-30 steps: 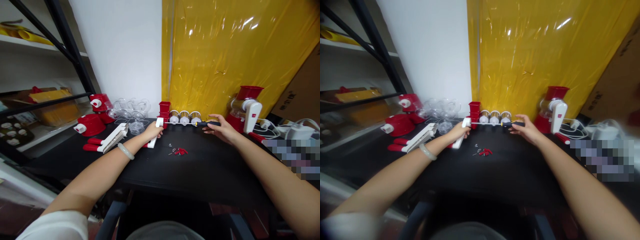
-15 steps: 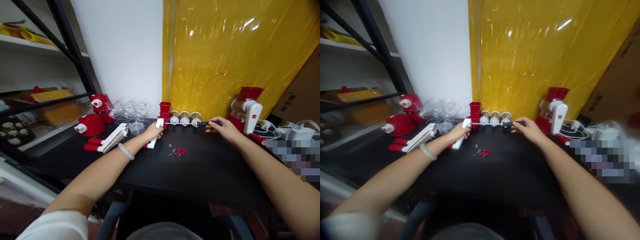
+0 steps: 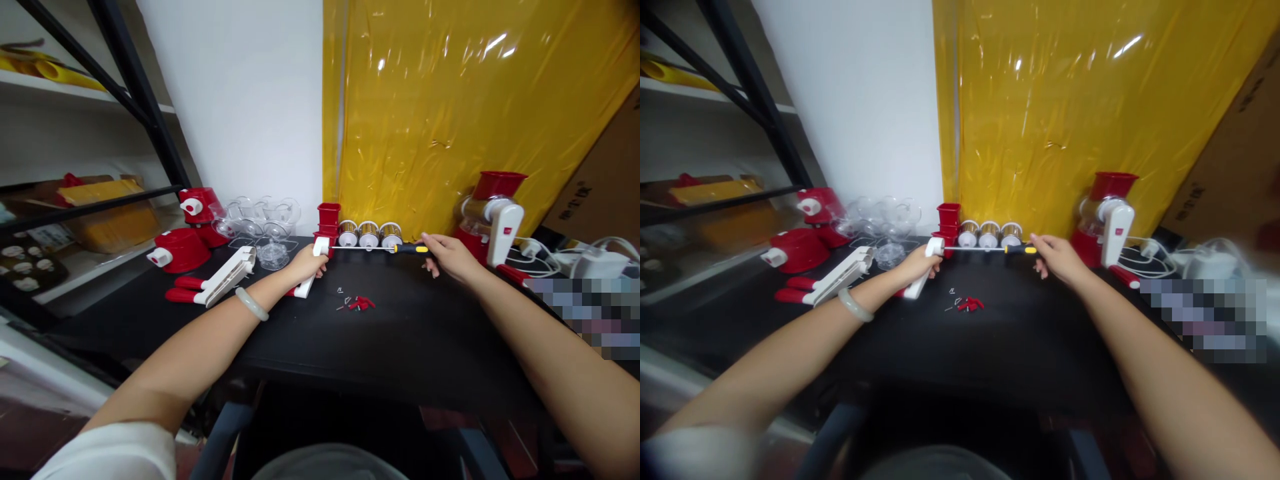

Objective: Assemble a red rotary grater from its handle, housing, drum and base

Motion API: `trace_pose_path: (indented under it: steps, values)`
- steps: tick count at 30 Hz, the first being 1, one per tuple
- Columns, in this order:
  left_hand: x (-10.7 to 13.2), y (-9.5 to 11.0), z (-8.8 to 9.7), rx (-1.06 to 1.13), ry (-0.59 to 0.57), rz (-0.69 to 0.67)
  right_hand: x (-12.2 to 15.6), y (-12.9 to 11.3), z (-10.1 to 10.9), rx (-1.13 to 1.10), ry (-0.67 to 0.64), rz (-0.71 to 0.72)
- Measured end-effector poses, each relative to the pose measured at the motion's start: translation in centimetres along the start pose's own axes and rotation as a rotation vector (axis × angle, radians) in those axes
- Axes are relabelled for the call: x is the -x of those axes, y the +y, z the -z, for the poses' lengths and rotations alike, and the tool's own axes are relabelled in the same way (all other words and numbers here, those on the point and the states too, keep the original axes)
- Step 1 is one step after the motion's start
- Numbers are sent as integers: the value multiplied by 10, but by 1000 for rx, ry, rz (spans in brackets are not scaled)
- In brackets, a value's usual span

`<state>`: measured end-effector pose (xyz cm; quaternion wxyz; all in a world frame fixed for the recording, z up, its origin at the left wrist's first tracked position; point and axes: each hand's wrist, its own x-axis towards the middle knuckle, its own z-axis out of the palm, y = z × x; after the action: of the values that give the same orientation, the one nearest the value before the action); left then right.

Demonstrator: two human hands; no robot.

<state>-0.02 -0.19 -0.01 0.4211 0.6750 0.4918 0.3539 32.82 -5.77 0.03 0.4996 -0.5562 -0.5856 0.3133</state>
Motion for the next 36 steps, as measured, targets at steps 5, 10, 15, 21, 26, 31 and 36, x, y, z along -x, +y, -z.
trace_pose_path:
  steps: [5,10,15,21,26,31,36]
  values:
    - [0,0,0,-15,14,-12,4,-4,-1,-10,-26,-134]
    - [0,-1,0,-35,9,-16,6,-7,-2,2,-58,-271]
    - [0,0,1,-29,21,-18,5,-7,-5,-187,-95,-301]
    - [-4,-1,3,2,12,18,11,-13,-12,-372,-97,-171]
    - [-4,-1,3,10,16,11,9,-5,-8,-309,-65,-72]
    - [-3,0,4,13,19,32,5,-2,-2,-146,-96,-66]
    - [-3,-1,4,15,23,28,5,-5,-3,-36,-130,-48]
